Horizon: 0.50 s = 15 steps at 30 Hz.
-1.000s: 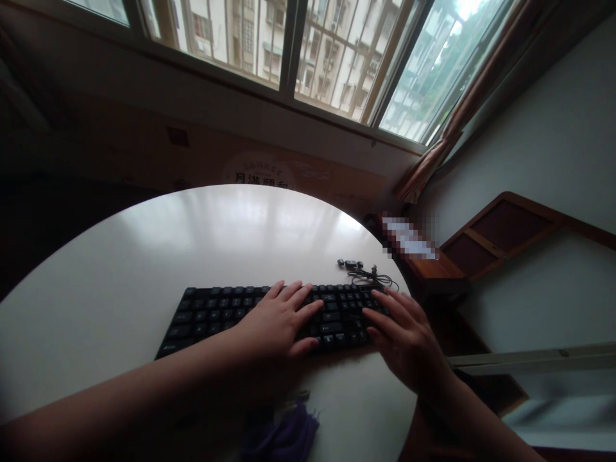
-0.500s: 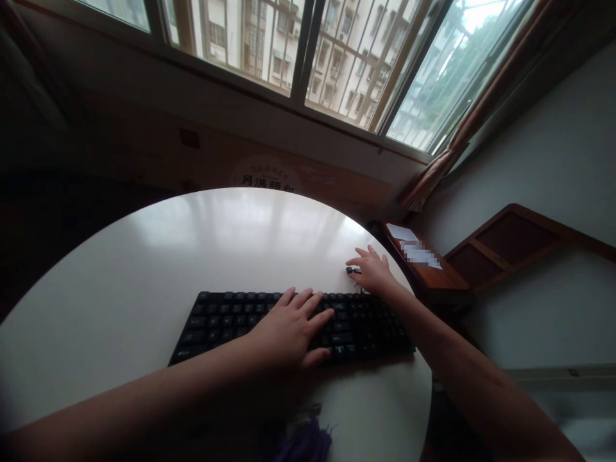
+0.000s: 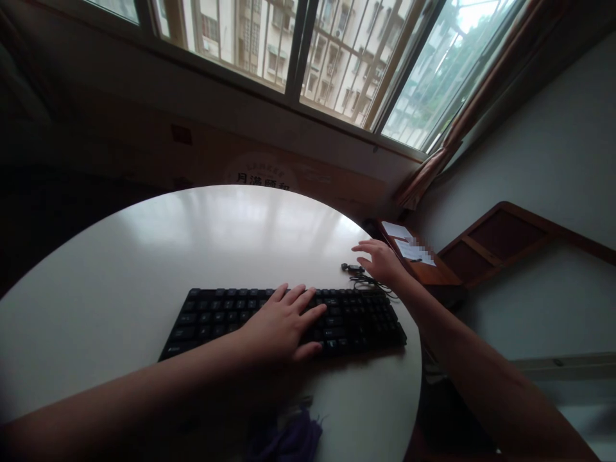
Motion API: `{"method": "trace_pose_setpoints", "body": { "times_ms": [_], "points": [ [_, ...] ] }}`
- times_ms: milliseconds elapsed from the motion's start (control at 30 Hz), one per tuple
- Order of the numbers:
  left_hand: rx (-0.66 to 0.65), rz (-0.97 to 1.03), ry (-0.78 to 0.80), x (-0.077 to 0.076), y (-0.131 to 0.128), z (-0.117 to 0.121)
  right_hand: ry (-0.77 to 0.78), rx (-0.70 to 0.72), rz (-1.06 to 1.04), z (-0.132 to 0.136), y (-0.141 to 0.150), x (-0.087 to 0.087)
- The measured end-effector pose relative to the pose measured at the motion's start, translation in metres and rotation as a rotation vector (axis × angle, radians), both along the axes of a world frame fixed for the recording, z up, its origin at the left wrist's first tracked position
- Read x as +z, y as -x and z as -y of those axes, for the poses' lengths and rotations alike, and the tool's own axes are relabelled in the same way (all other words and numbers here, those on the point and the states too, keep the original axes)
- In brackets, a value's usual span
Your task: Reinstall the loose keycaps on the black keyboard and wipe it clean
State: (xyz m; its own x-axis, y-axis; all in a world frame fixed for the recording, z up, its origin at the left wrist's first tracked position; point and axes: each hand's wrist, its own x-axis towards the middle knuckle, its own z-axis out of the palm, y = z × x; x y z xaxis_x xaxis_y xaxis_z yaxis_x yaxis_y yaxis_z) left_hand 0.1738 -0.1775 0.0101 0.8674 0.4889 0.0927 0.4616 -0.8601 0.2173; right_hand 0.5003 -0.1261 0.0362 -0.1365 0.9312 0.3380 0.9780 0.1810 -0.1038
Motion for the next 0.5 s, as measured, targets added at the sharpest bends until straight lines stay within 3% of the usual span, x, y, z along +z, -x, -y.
{"method": "trace_pose_setpoints", "body": {
  "times_ms": [267,500],
  "points": [
    [0.002,0.011,0.002,0.000,0.001,0.000,0.152,0.034,-0.040,-0.016,0.017,-0.025],
    [-0.004,0.009,0.019,0.001,0.002,0.000,0.118,0.025,-0.090,-0.017,0.031,-0.021]
  ]
}}
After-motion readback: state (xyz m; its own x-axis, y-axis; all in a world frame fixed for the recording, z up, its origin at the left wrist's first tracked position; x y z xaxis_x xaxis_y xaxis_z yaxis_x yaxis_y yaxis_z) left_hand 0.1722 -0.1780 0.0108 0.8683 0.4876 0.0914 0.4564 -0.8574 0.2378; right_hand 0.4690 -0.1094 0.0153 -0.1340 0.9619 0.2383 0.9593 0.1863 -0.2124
